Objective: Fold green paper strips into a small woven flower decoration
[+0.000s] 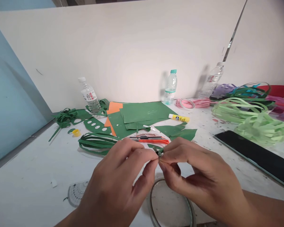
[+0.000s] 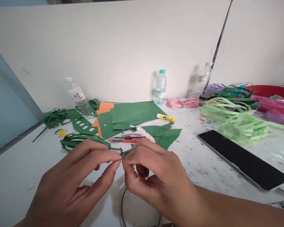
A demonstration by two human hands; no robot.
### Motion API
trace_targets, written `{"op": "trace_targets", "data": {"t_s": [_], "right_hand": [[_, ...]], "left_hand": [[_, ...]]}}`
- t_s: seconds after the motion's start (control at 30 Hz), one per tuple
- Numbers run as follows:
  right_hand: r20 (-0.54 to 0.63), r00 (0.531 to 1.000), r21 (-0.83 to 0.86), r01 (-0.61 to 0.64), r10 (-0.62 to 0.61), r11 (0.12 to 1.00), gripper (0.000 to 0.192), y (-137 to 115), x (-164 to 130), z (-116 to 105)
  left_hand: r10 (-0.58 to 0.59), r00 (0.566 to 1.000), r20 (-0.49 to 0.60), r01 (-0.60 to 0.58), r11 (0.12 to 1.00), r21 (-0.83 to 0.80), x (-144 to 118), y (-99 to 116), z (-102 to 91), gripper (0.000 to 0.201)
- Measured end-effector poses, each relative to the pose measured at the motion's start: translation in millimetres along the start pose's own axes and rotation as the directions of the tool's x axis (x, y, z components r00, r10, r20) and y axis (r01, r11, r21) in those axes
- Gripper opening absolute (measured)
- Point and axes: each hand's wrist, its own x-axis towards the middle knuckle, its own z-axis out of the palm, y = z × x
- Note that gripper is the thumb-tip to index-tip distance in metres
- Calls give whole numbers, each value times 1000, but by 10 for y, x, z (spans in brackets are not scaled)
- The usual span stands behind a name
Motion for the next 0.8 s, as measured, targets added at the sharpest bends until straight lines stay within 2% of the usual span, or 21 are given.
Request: {"op": "trace_targets", "data": {"t_s": [0.23, 0.8], "right_hand": [[0, 1000, -10, 2, -2, 1000, 19, -3, 14, -14], [9, 999, -67, 32, -32, 997, 19, -7, 3, -22]], "left_hand": [[4, 1000, -9, -4, 1000, -24, 4, -5, -10, 13], [-86, 996, 28, 88, 993, -75, 35, 7, -13, 16]]}}
